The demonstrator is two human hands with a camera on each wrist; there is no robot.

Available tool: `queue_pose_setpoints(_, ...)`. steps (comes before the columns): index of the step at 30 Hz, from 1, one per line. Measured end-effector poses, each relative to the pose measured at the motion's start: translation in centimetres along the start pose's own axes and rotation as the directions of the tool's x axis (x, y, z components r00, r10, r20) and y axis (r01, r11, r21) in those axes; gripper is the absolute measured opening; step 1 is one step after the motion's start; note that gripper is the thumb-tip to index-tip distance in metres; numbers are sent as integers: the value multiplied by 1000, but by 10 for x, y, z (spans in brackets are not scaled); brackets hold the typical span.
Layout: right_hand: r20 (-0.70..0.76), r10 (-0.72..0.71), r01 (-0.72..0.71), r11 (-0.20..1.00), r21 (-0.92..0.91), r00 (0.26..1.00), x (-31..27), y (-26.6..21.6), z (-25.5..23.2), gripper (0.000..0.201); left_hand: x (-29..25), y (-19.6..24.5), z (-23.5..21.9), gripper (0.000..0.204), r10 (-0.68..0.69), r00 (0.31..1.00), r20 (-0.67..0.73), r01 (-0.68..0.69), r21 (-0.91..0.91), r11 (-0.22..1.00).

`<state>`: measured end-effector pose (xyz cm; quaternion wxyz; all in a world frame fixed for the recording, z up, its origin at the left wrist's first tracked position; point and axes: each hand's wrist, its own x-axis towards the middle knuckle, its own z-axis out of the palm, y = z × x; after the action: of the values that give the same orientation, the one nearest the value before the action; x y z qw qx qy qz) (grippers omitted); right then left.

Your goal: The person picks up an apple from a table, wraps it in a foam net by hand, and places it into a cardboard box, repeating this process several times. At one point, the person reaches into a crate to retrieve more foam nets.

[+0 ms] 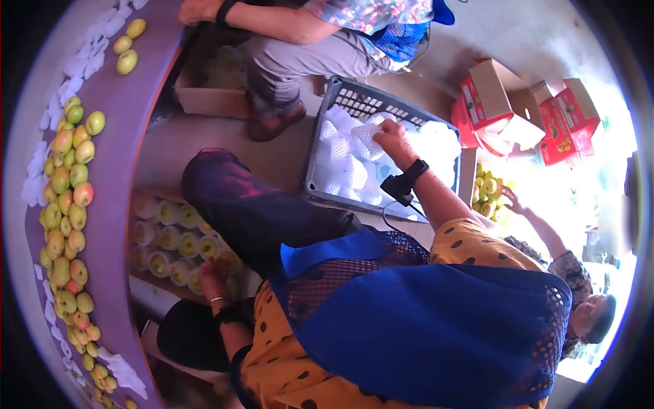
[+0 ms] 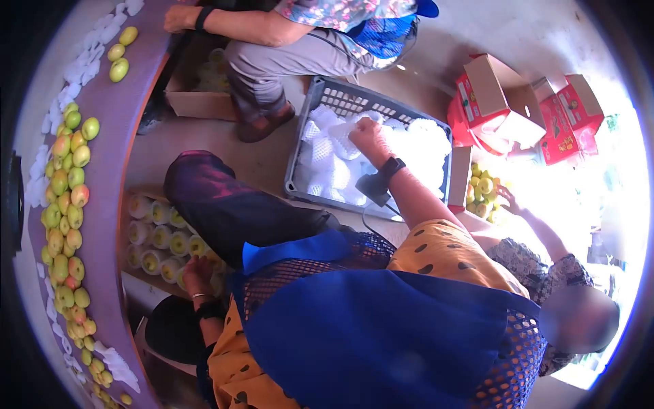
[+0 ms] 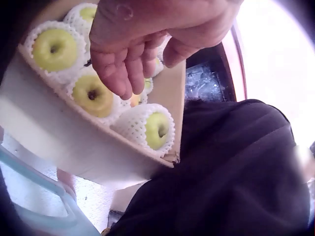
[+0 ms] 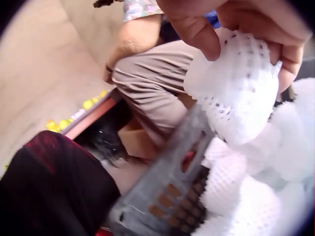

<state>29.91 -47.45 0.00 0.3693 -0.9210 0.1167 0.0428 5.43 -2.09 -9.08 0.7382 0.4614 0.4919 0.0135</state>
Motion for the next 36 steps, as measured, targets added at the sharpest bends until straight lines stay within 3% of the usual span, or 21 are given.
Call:
queue_pose_setpoints(4, 332, -316, 38, 772, 634, 889, -26, -106, 13, 21, -41, 36, 10, 28, 255, 967, 16, -253, -63, 965)
queue_pose_setpoints(6, 436, -465, 68, 740, 669, 771, -53, -160, 36, 23, -72, 58, 21, 26, 441, 889, 123, -432, -92, 897)
queue_pose_setpoints(8, 615, -570, -296, 556, 777, 545, -89, -205, 70, 21, -90, 67, 31, 29, 529, 839, 126, -518, -114, 848)
queue_pose_setpoints(10, 718, -630, -436, 579, 689, 296, -117, -230, 111, 19, -103, 71, 30, 33, 576, 737, 353, -390, -474, 790)
queue_pose_setpoints(12, 729, -648, -80, 733, 676, 219, -140, -243, 142, 20, -112, 72, 23, 35, 574, 776, 262, -470, -366, 803)
queue_pose_setpoints(13, 701, -678, 208, 735, 645, 222, -149, -247, 152, 22, -108, 71, 38, 37, 548, 801, 240, -488, -267, 831)
queue_pose_setpoints(14, 637, -703, 280, 711, 645, 316, -163, -239, 178, 22, -115, 67, 37, 42, 557, 781, 281, -371, -508, 777)
queue_pose_setpoints(15, 567, -778, 522, 613, 593, 270, -172, -241, 183, 23, -117, 65, 39, 44, 602, 713, 360, -416, -474, 776)
queue_pose_setpoints(17, 604, -761, 514, 626, 587, 237, -183, -236, 164, 29, -118, 62, 44, 42, 483, 826, 291, -376, -354, 857)
queue_pose_setpoints(18, 619, -745, 535, 639, 553, 248, -185, -235, 150, 31, -107, 54, 31, 38, 565, 774, 288, -555, -122, 823)
queue_pose_setpoints(19, 482, -812, 652, 565, 506, 330, -175, -226, 135, 35, -96, 49, 16, 31, 464, 791, 399, -372, -287, 882)
queue_pose_setpoints(20, 333, -867, 758, 489, 431, 371, -163, -216, 116, 39, -84, 37, 9, 26, 578, 782, 236, -587, -34, 809)
queue_pose_setpoints(21, 230, -891, 818, 451, 357, 391, -145, -209, 82, 43, -68, 27, -13, 25, 698, 635, 330, -761, 424, 492)
queue_pose_setpoints(22, 165, -869, 860, 490, 142, 467, -124, -194, 52, 45, -56, 19, -27, 25, 727, 486, 485, -698, 716, -11)
queue_pose_setpoints(23, -67, -838, 840, 542, 27, 542, -100, -167, 33, 45, -53, 16, -27, 25, 721, 480, 500, -706, 707, -21)
queue_pose_setpoints(25, -231, -673, 635, 739, -224, 702, -60, -112, -25, 51, -49, 13, -23, 27, 677, 687, 265, -661, 615, 431)
queue_pose_setpoints(26, -271, -508, 442, 855, -271, 818, -58, -93, -62, 50, -47, 11, -21, 27, 673, 687, 275, -664, 614, 426)
queue_pose_setpoints(28, -410, -214, 0, 886, -463, 887, -29, -11, -100, 74, -46, 9, -18, 26, 624, 751, 215, -656, 347, 670)
queue_pose_setpoints(32, -410, 429, -552, 797, -248, 804, -30, 94, -142, 91, -52, 9, -11, 31, 603, 759, 245, -637, 467, 613)
queue_pose_setpoints(35, -211, 496, -532, 830, -169, 842, -4, 208, -97, 99, -60, 9, -10, 30, 641, 691, 334, -651, 672, 352)
queue_pose_setpoints(36, -145, 583, -595, 802, -57, 800, -28, 149, -89, 102, -55, 5, -15, 30, 637, 682, 358, -644, 708, 291)
